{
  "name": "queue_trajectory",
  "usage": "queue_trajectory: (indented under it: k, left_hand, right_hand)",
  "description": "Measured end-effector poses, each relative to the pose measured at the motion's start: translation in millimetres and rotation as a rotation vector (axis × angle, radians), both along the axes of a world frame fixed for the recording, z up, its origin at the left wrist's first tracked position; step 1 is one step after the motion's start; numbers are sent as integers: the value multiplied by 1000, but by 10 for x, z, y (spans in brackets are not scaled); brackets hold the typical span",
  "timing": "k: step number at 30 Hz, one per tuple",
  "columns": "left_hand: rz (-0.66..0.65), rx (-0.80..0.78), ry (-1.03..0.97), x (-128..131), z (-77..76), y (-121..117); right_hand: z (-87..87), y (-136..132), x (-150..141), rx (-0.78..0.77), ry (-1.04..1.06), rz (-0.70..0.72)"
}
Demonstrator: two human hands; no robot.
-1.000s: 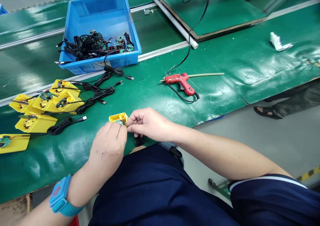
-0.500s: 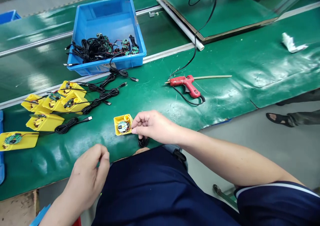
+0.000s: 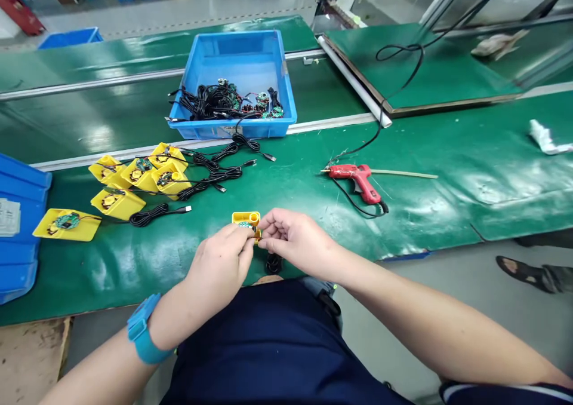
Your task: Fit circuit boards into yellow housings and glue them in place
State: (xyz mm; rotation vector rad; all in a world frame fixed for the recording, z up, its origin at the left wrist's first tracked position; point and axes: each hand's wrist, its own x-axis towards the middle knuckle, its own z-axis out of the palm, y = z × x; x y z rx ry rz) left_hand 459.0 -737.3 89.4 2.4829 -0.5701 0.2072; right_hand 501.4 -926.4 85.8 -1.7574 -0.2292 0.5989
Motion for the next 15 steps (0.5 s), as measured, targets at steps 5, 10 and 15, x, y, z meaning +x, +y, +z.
queue_trajectory:
  k: [5, 10, 15]
  left_hand:
    - [-26, -36, 73, 101, -40, 25]
    - [-57, -32, 77, 119, -26, 50]
    - [-86, 88, -27, 97, -21, 60]
  right_hand:
    - [-11, 12, -4, 1, -31, 13]
    - [-45, 12, 8, 34, -13, 10]
    - [-28, 15, 30, 79, 50, 0]
